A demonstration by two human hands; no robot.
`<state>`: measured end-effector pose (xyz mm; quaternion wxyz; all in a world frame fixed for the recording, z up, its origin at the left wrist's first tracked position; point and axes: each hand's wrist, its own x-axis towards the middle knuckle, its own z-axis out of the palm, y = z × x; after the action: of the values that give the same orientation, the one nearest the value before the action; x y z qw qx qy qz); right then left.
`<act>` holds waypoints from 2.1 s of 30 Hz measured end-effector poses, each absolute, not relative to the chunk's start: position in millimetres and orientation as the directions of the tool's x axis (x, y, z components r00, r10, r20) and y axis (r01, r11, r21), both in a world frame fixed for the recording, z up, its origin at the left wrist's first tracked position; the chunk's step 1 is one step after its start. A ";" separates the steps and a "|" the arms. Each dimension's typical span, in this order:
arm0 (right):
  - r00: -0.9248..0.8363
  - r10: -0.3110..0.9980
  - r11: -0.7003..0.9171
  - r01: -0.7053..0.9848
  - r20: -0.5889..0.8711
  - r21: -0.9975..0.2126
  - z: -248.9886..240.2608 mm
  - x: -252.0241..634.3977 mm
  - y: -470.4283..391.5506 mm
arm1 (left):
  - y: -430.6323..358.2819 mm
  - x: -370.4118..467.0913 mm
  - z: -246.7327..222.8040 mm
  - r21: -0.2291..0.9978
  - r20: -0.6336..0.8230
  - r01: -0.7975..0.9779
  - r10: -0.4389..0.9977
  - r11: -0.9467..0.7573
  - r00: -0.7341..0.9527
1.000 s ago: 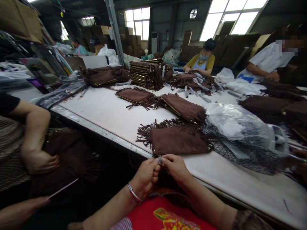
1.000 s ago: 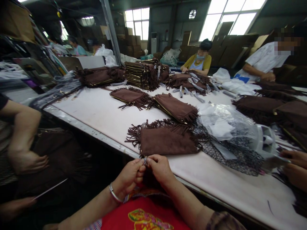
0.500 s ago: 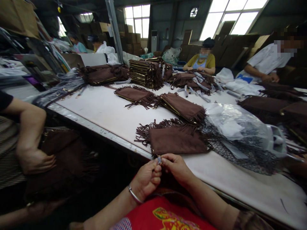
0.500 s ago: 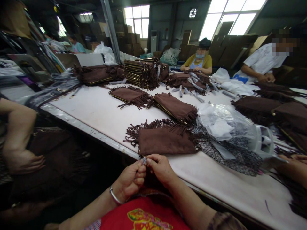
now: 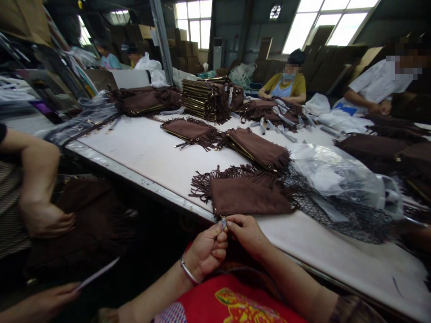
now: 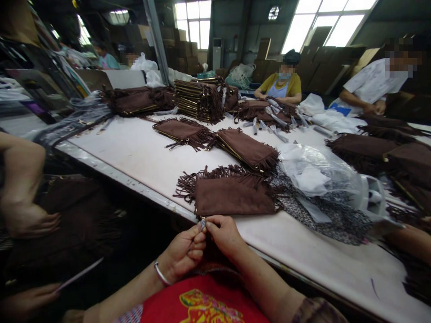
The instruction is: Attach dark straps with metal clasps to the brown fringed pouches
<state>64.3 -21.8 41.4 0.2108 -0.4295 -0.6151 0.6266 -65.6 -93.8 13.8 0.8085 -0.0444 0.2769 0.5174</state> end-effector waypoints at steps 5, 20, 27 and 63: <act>-0.518 0.809 -0.126 0.310 -0.278 -0.942 42.1 60.8 -21.7 | -95.1 -65.2 15.2 0.284 -0.518 -0.838 0.810 0.466 0.275; -0.542 0.760 -0.465 -0.067 -0.359 -0.883 25.6 63.8 -38.7 | -102.4 -41.7 28.6 0.964 -0.264 -0.133 0.882 0.230 -0.389; -0.591 0.735 -0.553 -0.240 -0.332 -0.797 30.6 59.9 -47.0 | -108.6 -39.0 40.1 0.983 -0.152 0.029 0.897 0.181 -0.414; -0.803 0.509 -0.766 -0.259 -0.310 -0.588 33.3 61.4 -43.1 | -103.5 -41.2 38.1 0.697 -0.393 -0.668 0.918 0.259 -0.055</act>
<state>61.4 -43.1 33.3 0.2110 -0.2328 -0.2688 0.9105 -41.2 -103.5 38.1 0.6715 0.1478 0.4224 0.5907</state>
